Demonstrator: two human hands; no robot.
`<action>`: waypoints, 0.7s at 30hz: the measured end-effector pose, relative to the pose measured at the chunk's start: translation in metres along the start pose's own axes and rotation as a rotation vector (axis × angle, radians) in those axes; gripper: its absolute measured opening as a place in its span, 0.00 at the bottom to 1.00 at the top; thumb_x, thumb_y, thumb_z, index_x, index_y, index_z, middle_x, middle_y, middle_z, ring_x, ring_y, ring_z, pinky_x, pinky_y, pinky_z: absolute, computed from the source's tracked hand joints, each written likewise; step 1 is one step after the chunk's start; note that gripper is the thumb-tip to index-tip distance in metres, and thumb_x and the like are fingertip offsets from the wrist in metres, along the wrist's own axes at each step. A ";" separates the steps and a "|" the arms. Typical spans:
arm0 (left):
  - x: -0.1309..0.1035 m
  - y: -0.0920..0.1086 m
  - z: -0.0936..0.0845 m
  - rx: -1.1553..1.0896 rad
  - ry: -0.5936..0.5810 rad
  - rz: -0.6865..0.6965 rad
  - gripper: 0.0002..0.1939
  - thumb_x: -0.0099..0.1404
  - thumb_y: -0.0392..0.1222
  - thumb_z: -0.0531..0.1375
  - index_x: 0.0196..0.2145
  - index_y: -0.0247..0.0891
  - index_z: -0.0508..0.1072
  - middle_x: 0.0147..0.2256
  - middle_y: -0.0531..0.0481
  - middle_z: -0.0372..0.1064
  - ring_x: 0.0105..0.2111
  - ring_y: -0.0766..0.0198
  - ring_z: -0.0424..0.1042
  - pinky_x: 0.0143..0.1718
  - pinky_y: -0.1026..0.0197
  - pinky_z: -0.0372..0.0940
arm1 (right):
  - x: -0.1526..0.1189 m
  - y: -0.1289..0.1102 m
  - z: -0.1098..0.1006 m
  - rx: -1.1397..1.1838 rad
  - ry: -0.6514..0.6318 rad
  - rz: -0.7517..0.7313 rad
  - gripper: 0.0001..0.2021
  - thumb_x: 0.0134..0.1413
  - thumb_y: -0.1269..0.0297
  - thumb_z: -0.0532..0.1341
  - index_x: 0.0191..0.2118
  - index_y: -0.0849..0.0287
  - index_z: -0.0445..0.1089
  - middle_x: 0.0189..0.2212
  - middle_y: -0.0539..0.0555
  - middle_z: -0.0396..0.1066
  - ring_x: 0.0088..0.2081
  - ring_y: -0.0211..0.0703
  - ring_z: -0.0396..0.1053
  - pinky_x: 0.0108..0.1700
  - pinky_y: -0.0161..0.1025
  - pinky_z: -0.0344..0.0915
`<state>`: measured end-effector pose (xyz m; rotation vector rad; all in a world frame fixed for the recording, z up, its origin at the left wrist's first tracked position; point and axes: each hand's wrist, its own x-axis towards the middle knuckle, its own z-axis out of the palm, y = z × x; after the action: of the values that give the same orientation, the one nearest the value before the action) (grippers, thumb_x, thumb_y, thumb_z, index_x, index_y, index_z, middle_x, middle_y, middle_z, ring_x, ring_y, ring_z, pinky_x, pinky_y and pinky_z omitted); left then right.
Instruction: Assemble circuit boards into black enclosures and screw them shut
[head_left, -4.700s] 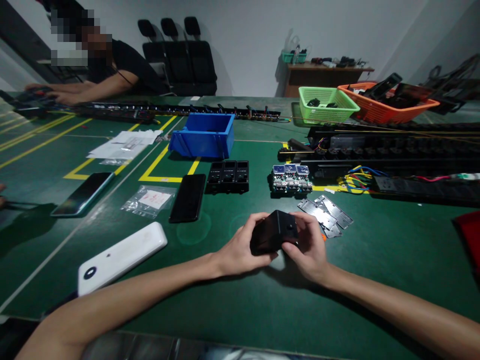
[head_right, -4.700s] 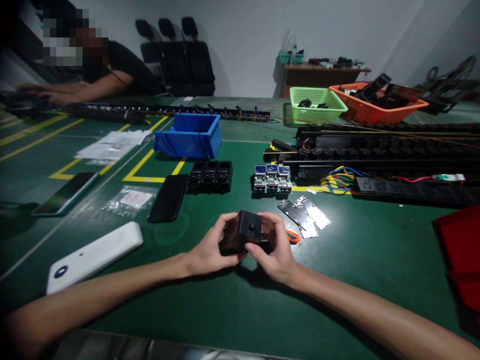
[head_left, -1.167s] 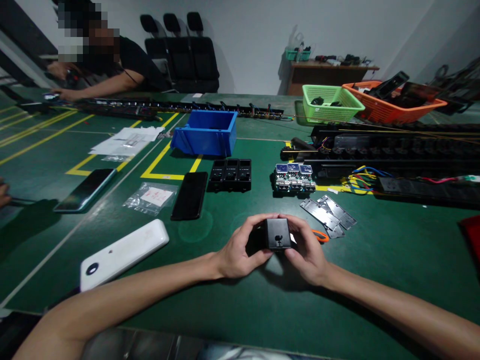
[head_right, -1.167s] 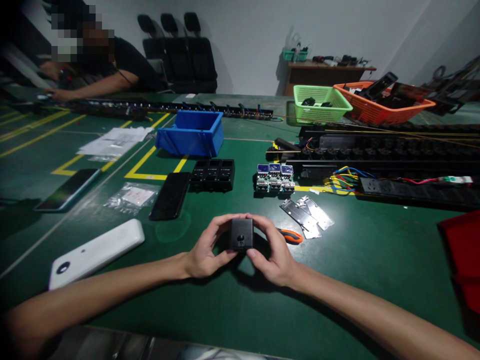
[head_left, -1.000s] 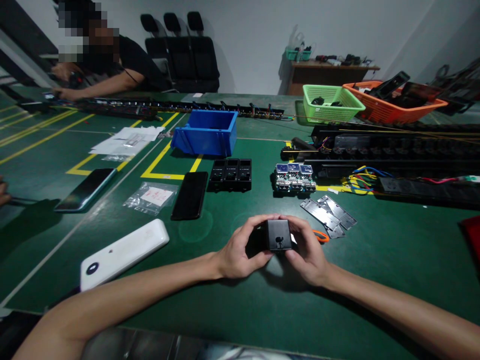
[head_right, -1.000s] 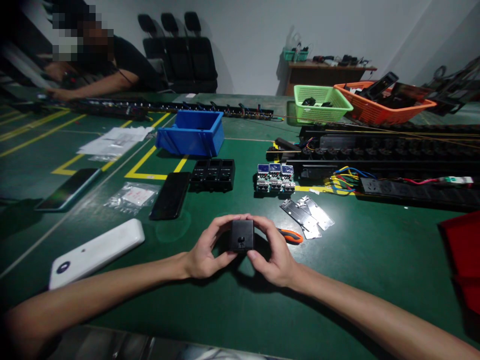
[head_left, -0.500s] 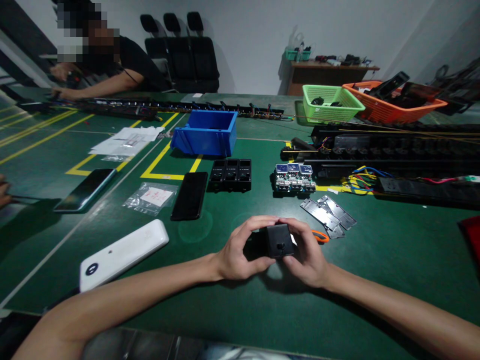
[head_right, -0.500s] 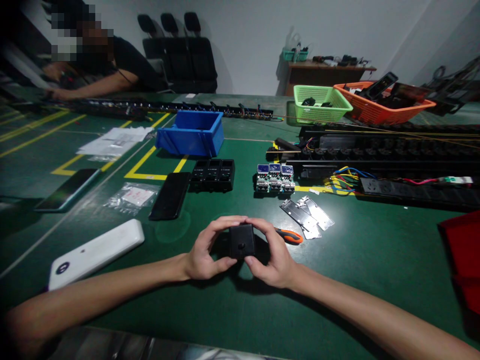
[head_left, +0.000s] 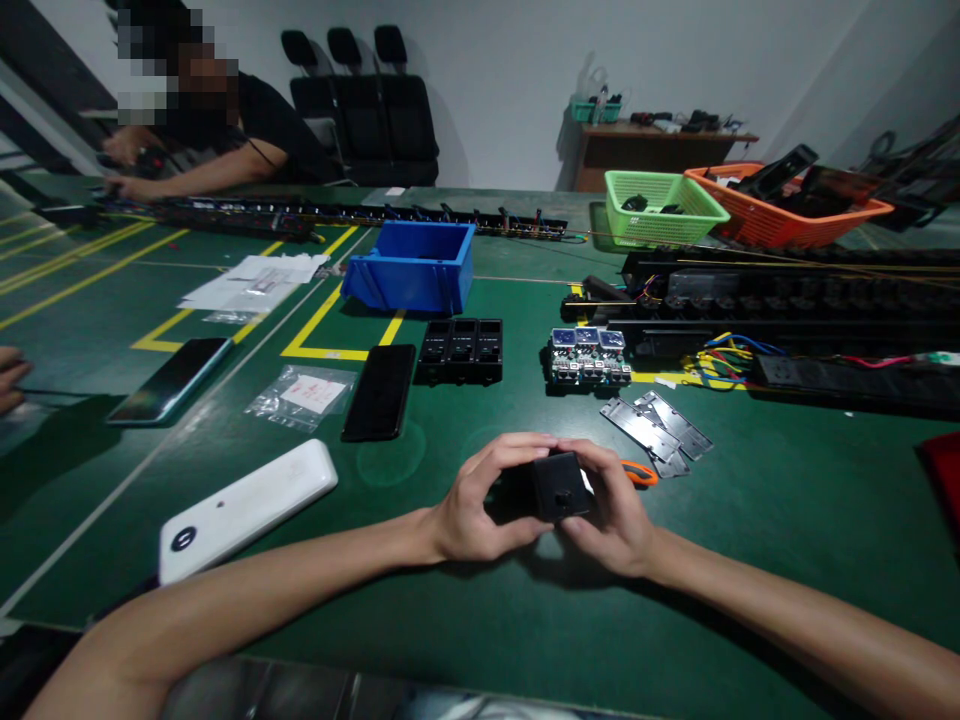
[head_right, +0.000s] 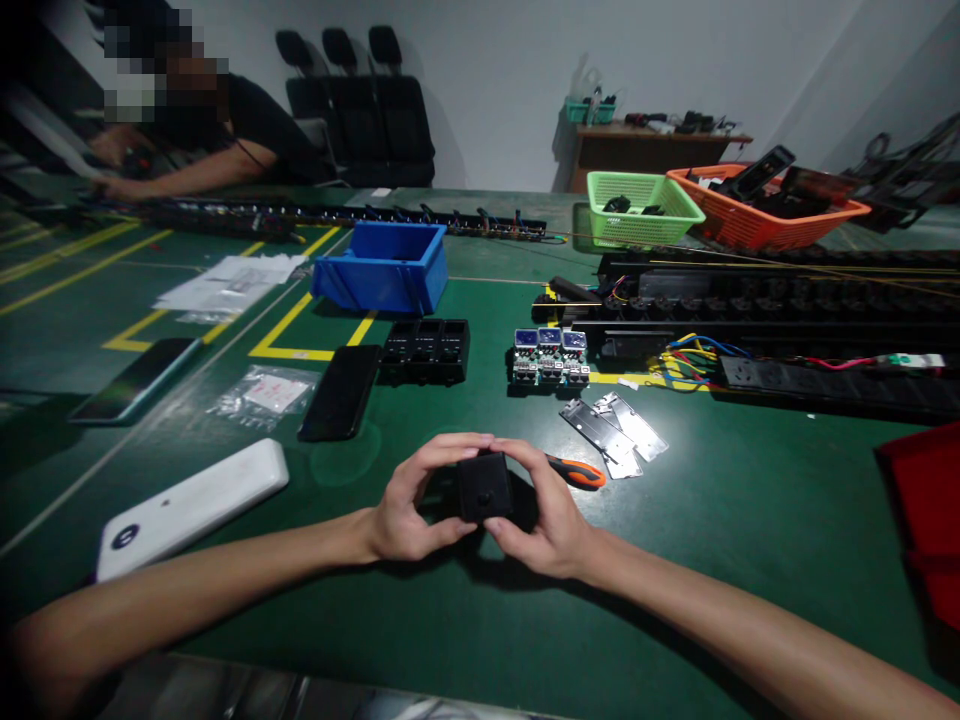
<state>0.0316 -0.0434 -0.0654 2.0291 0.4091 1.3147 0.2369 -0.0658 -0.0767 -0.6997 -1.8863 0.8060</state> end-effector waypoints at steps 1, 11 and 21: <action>0.000 0.000 0.000 0.001 -0.001 -0.003 0.35 0.54 0.36 0.68 0.58 0.38 0.61 0.55 0.35 0.65 0.56 0.47 0.66 0.56 0.42 0.63 | 0.000 0.000 0.000 0.006 0.001 0.003 0.32 0.54 0.62 0.62 0.63 0.52 0.52 0.55 0.59 0.61 0.56 0.54 0.62 0.58 0.50 0.61; 0.000 0.000 0.001 -0.003 -0.009 -0.012 0.34 0.55 0.37 0.67 0.58 0.39 0.61 0.55 0.36 0.65 0.56 0.47 0.66 0.56 0.41 0.62 | 0.001 -0.001 -0.002 0.039 -0.006 0.038 0.30 0.56 0.59 0.62 0.62 0.52 0.53 0.54 0.60 0.62 0.56 0.54 0.62 0.58 0.53 0.62; 0.000 -0.001 0.001 -0.016 -0.013 -0.003 0.34 0.56 0.37 0.67 0.58 0.39 0.61 0.55 0.36 0.65 0.56 0.47 0.65 0.57 0.41 0.62 | 0.002 -0.003 -0.002 0.083 -0.006 0.048 0.29 0.56 0.61 0.62 0.61 0.50 0.54 0.55 0.59 0.62 0.57 0.54 0.62 0.59 0.53 0.61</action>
<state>0.0324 -0.0431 -0.0664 2.0223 0.3948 1.2977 0.2376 -0.0652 -0.0727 -0.6938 -1.8370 0.9122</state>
